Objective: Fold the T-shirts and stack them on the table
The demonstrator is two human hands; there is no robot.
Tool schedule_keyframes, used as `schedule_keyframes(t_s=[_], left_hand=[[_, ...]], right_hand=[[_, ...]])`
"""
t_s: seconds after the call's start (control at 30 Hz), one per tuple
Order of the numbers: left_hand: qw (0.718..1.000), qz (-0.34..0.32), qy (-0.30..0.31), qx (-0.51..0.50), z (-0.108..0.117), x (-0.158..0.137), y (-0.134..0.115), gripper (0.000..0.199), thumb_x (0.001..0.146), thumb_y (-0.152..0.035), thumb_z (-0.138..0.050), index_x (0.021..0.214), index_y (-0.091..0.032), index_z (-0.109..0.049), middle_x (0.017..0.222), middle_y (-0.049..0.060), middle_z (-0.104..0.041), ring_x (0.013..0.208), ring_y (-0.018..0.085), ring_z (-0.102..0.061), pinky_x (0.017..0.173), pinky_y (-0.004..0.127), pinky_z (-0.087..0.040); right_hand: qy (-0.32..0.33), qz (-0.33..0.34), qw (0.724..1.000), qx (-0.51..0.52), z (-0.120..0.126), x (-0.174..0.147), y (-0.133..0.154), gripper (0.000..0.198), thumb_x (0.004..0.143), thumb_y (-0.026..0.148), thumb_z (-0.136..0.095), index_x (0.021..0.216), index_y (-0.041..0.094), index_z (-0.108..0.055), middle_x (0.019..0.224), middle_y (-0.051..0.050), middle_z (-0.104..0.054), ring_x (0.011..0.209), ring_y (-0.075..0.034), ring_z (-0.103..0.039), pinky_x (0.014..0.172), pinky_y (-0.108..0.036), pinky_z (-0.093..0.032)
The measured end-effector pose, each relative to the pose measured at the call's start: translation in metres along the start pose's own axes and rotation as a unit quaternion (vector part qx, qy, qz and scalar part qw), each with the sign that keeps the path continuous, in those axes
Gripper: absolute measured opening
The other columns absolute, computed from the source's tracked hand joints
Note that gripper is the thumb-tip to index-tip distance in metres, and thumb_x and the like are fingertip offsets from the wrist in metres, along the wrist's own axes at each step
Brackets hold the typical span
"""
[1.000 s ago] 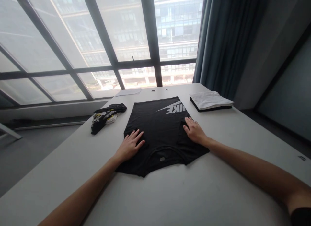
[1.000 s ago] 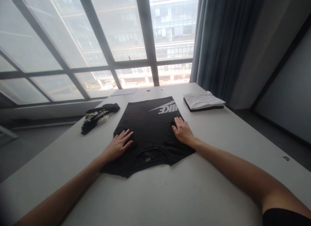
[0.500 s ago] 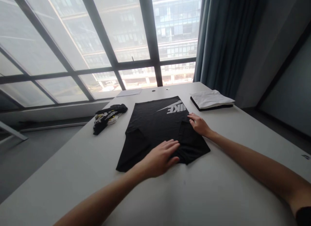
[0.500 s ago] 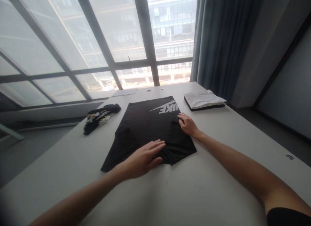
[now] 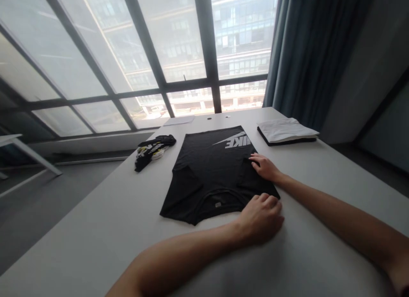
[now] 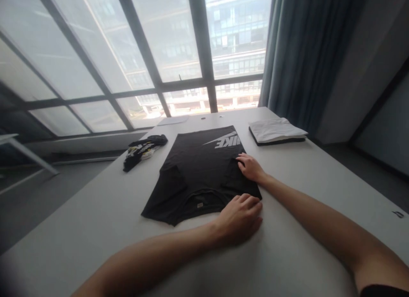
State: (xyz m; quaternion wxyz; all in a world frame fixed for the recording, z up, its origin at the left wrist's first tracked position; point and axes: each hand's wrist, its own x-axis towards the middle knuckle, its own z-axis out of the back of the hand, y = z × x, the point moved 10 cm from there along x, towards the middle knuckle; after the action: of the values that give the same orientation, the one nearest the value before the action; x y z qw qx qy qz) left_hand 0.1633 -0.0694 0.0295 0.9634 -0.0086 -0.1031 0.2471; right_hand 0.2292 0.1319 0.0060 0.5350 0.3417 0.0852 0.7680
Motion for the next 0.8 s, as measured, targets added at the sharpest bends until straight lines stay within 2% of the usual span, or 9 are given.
schedule_keyframes(t_s=[0.07,0.13,0.2,0.27,0.37,0.47,0.6,0.8], left_hand=[[1.0,-0.006,-0.004,-0.026,0.001,-0.002,0.001,0.024,0.102,-0.031,-0.051,0.119,-0.017,-0.06,0.124,0.011,-0.064,0.115,0.026,-0.058,0.099,0.04,-0.052],[0.999,-0.01,-0.007,-0.042,0.001,-0.002,0.002,0.023,0.1,-0.028,-0.053,0.119,-0.017,-0.059,0.13,0.011,-0.062,0.119,0.026,-0.057,0.103,0.04,-0.051],[0.999,-0.013,-0.003,-0.047,0.0,-0.001,0.003,0.022,0.099,-0.025,-0.053,0.119,-0.018,-0.059,0.133,0.012,-0.061,0.121,0.027,-0.057,0.103,0.04,-0.051],[0.999,-0.014,0.001,-0.044,-0.001,-0.001,0.002,0.022,0.099,-0.025,-0.053,0.12,-0.018,-0.059,0.134,0.012,-0.061,0.121,0.027,-0.057,0.102,0.041,-0.052],[0.999,-0.009,-0.001,-0.037,0.0,-0.001,0.003,0.021,0.099,-0.026,-0.054,0.118,-0.018,-0.058,0.131,0.011,-0.062,0.12,0.027,-0.057,0.101,0.042,-0.052],[0.999,-0.006,0.0,-0.038,0.0,-0.001,0.004,0.019,0.098,-0.027,-0.055,0.116,-0.018,-0.059,0.128,0.01,-0.062,0.119,0.027,-0.056,0.099,0.041,-0.052],[0.999,-0.007,-0.004,-0.04,-0.002,0.0,0.004,0.022,0.099,-0.026,-0.055,0.119,-0.018,-0.058,0.134,0.011,-0.061,0.121,0.027,-0.056,0.102,0.042,-0.051],[0.999,-0.004,-0.004,-0.034,-0.001,-0.001,0.004,0.023,0.099,-0.028,-0.055,0.12,-0.019,-0.057,0.133,0.01,-0.061,0.123,0.027,-0.054,0.102,0.042,-0.051]], right_hand=[[-0.024,0.007,0.999,0.031,0.013,0.004,0.005,0.033,0.091,0.023,-0.054,0.117,0.02,-0.075,0.131,-0.012,-0.068,0.128,-0.027,-0.059,0.115,-0.046,-0.041],[-0.025,0.019,0.998,0.062,0.024,0.005,0.01,0.027,0.087,0.021,-0.059,0.107,0.02,-0.076,0.113,-0.01,-0.071,0.11,-0.025,-0.065,0.104,-0.041,-0.049],[0.013,0.04,0.995,0.091,0.03,0.0,0.018,0.019,0.084,0.02,-0.063,0.098,0.02,-0.076,0.098,-0.007,-0.07,0.091,-0.021,-0.066,0.088,-0.036,-0.054],[0.076,0.074,0.987,0.117,0.033,-0.014,0.029,0.012,0.084,0.021,-0.067,0.092,0.02,-0.075,0.092,-0.004,-0.067,0.081,-0.018,-0.063,0.078,-0.031,-0.053],[0.153,0.111,0.972,0.143,0.043,-0.044,0.043,0.006,0.084,0.024,-0.07,0.088,0.02,-0.075,0.09,-0.003,-0.066,0.079,-0.016,-0.06,0.075,-0.029,-0.05],[0.192,0.11,0.964,0.147,0.05,-0.07,0.042,0.004,0.085,0.024,-0.072,0.086,0.021,-0.074,0.089,-0.002,-0.065,0.078,-0.016,-0.059,0.071,-0.027,-0.048],[0.194,0.098,0.966,0.137,0.051,-0.086,0.031,0.004,0.085,0.024,-0.072,0.088,0.021,-0.074,0.089,-0.002,-0.062,0.079,-0.016,-0.058,0.07,-0.028,-0.048],[0.175,0.098,0.973,0.116,0.044,-0.085,0.033,0.005,0.083,0.025,-0.075,0.086,0.022,-0.071,0.086,-0.001,-0.061,0.078,-0.017,-0.059,0.072,-0.029,-0.049]])
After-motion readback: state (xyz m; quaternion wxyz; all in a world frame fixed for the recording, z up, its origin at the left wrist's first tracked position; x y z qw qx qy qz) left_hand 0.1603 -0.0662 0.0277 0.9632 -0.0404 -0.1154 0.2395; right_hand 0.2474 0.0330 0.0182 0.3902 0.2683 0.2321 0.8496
